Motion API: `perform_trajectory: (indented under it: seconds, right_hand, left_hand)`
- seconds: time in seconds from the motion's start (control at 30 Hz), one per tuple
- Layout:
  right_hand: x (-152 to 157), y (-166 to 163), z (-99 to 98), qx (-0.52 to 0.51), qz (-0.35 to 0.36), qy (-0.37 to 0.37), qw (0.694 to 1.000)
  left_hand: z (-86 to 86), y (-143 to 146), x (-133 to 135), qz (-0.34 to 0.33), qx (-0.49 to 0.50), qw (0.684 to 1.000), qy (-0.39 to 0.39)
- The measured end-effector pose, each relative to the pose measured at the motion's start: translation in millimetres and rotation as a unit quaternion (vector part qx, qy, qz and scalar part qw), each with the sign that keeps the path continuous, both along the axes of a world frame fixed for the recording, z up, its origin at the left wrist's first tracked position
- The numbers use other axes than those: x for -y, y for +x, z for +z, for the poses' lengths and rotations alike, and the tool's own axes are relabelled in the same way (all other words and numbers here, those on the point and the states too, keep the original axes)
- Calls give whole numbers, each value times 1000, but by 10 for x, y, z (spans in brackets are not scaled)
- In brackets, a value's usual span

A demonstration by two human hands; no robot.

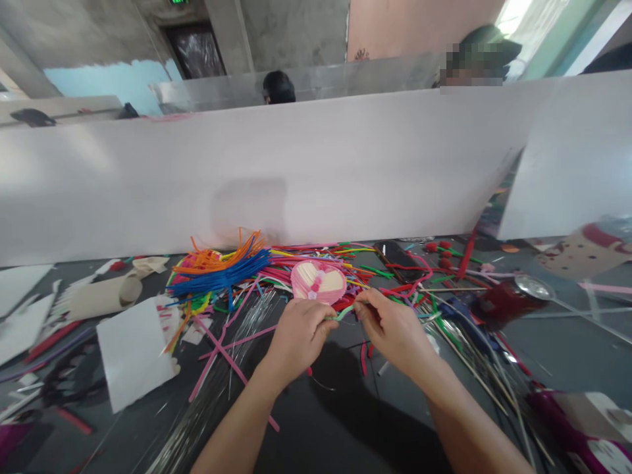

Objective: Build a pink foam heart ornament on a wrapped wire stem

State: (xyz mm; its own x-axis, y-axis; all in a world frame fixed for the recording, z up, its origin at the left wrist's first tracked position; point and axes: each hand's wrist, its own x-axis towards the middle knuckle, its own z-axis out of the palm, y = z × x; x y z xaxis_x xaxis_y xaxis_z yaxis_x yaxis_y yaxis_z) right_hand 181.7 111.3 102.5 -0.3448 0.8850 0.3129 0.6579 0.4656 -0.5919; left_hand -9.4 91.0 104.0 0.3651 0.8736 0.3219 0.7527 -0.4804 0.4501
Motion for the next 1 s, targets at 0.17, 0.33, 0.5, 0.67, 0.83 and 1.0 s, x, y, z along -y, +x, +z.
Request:
perform_trajectory:
  seconds: [0.17,0.33,0.5,0.67,0.83,1.0]
  right_hand:
    - [11,-15,17,-7,16,-3,1000]
    - [-3,-10,-1,-3,13,-31,999]
    - [-11,-3,-13,20,14,-47,999]
    - [-14,-16,-24,41,24,-40,998]
    - [-32,-37,-25,-10,23,96,995]
    - [5,-53,27,-59,23,160,985]
  left_hand:
    - [-50,-9,-18,7,-33,999,5]
    - [17,18,-15,-4,-32,999,41]
    - [73,28,21,-18,-11,998,63]
    - [59,27,35,-23,-10,997,68]
    - [40,-12,6,21,-13,999,45]
    - [35,-60,-24,54,8,998,27]
